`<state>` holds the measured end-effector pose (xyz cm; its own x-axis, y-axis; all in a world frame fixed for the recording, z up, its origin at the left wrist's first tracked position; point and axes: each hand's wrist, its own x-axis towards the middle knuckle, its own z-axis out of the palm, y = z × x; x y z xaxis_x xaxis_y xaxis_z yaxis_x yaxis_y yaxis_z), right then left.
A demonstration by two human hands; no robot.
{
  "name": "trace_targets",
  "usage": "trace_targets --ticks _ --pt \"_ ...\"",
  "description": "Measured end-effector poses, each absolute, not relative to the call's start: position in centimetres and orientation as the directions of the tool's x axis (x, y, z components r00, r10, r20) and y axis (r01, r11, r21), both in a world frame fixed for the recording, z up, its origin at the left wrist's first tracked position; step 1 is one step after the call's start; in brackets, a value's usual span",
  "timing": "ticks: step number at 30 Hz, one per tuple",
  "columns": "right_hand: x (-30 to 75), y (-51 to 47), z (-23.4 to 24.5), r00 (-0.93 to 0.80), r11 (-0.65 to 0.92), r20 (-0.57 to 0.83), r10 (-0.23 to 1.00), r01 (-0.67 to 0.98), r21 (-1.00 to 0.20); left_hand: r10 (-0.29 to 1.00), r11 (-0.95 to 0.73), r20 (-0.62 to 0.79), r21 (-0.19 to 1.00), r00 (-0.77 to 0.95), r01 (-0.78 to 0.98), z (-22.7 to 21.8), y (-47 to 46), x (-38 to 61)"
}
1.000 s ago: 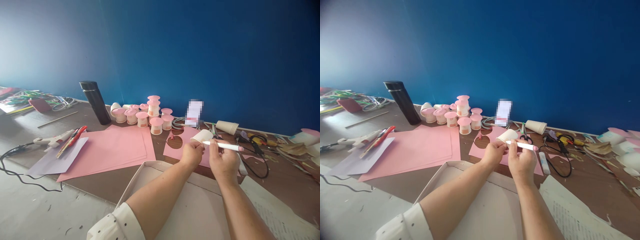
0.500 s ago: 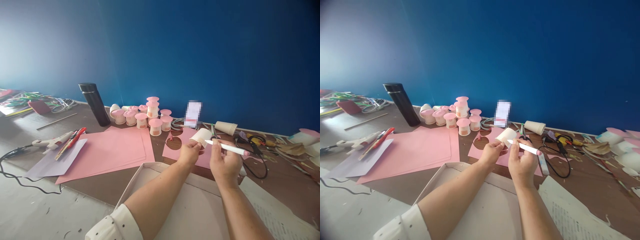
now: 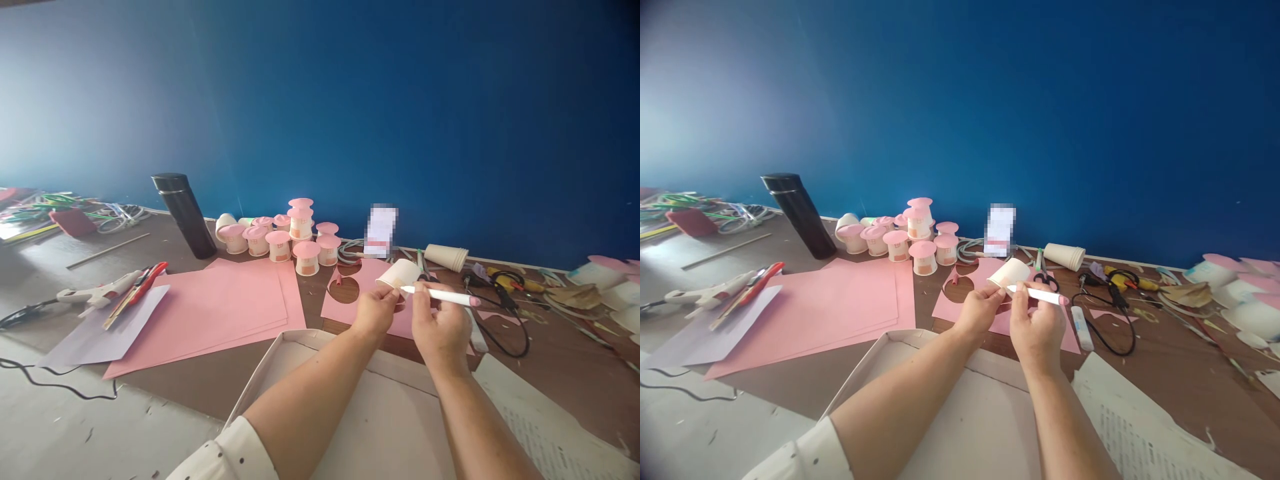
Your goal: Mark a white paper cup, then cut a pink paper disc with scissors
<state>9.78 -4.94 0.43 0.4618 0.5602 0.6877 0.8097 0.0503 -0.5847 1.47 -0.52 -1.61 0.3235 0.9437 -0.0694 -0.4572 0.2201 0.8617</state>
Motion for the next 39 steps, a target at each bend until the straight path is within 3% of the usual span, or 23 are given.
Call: trace_targets --ticks 13,19,39 --pt "9.83 -4.83 0.44 0.441 0.103 0.682 0.583 0.792 -0.601 0.942 0.242 -0.076 0.831 0.328 -0.501 -1.74 -0.36 1.45" --pt "10.27 -4.98 0.41 0.450 0.133 0.716 0.534 0.791 -0.597 0.942 0.240 -0.055 0.800 0.332 -0.550 -1.98 -0.25 1.48" --pt "10.08 -4.80 0.28 0.394 0.171 0.704 0.591 0.792 -0.586 0.951 0.209 -0.039 0.813 0.308 -0.544 -2.52 0.32 1.50"
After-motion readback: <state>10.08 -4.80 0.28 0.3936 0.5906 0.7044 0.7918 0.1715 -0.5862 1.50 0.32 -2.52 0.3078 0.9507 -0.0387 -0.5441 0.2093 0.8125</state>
